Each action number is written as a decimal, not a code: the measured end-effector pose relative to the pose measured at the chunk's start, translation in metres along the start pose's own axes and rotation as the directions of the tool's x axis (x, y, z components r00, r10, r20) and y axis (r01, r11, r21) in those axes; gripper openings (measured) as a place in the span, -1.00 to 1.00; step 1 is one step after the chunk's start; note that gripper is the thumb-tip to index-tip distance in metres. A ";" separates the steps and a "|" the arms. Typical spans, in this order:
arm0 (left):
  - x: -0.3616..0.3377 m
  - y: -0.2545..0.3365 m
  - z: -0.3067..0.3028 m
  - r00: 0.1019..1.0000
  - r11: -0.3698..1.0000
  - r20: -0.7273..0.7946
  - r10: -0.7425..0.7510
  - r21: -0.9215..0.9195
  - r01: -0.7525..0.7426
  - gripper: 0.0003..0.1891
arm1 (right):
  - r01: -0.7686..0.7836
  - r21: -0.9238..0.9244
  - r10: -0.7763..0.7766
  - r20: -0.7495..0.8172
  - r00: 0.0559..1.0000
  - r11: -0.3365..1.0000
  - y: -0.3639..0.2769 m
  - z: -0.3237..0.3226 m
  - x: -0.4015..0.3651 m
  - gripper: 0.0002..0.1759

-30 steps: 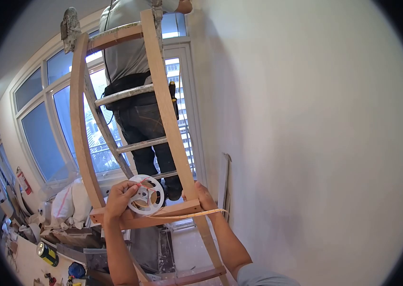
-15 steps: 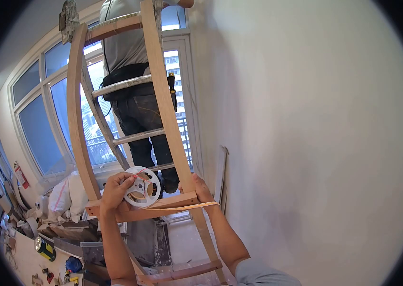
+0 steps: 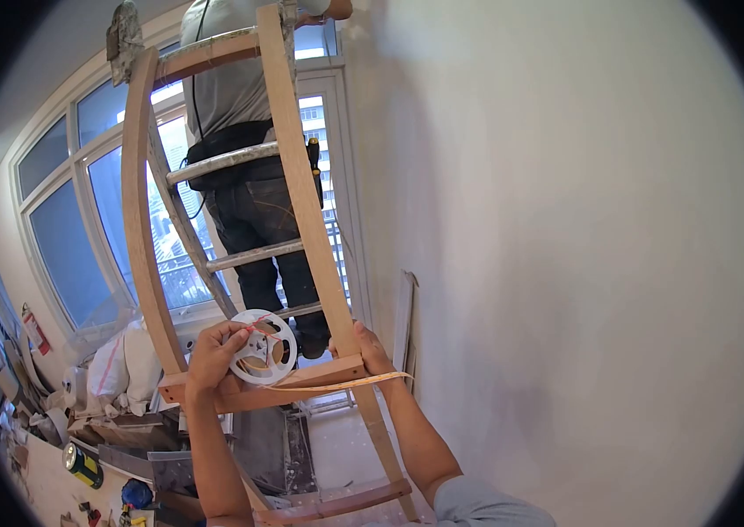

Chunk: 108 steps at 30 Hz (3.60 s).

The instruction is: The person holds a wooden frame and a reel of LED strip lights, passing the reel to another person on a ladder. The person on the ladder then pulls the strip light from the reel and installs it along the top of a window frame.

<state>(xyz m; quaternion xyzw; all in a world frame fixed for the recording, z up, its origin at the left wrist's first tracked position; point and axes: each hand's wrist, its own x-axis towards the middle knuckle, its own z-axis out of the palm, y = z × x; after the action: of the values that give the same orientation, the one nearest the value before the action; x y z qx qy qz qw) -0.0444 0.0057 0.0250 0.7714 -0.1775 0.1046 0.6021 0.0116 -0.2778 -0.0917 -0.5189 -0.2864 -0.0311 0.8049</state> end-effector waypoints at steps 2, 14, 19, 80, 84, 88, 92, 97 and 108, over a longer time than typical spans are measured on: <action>0.001 -0.001 -0.001 1.000 1.000 0.004 0.009 -0.011 -0.009 -0.81 | 0.006 0.001 -0.006 -0.012 1.000 1.000 0.000 0.001 0.001 -0.30; 0.003 -0.007 -0.004 0.999 0.999 0.009 0.043 0.001 -0.043 -0.81 | -0.009 0.009 0.009 -0.009 1.000 1.000 0.001 -0.002 0.002 -0.23; -0.001 0.003 0.000 0.998 0.996 -0.004 0.064 0.058 -0.064 -0.81 | -0.028 0.082 0.030 -0.030 0.999 0.996 -0.007 0.007 -0.002 -0.31; 0.001 -0.002 -0.001 0.998 0.997 0.003 0.071 0.030 -0.071 -0.81 | -0.019 0.058 0.022 -0.038 0.999 0.998 -0.013 0.008 -0.004 -0.38; 0.001 0.000 -0.001 0.999 0.999 -0.008 0.038 0.013 -0.038 -0.81 | -0.015 0.056 0.017 -0.025 1.000 0.998 -0.014 0.009 -0.004 -0.36; 0.000 0.002 -0.001 0.998 0.995 -0.019 0.054 0.088 -0.052 -0.80 | -0.029 0.063 0.031 -0.039 0.999 0.998 -0.016 0.010 -0.005 -0.34; 0.000 -0.001 -0.002 0.997 0.992 -0.008 0.080 0.099 -0.078 -0.79 | -0.010 0.059 0.012 -0.022 1.000 0.998 -0.010 0.006 -0.003 -0.33; -0.002 0.002 0.001 0.996 0.994 -0.026 0.082 0.070 -0.080 -0.80 | -0.005 0.058 0.007 -0.025 1.000 0.998 -0.005 0.003 -0.002 -0.33; -0.003 -0.001 0.001 0.992 0.993 -0.057 0.115 0.043 -0.113 -0.81 | -0.011 0.019 0.011 -0.004 1.000 1.000 -0.006 0.001 -0.003 -0.26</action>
<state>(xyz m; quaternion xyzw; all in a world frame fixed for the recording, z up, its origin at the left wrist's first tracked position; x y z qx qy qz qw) -0.0471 0.0053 0.0229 0.7682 -0.2013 0.1653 0.5848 0.0066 -0.2800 -0.0882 -0.5128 -0.2822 -0.0251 0.8104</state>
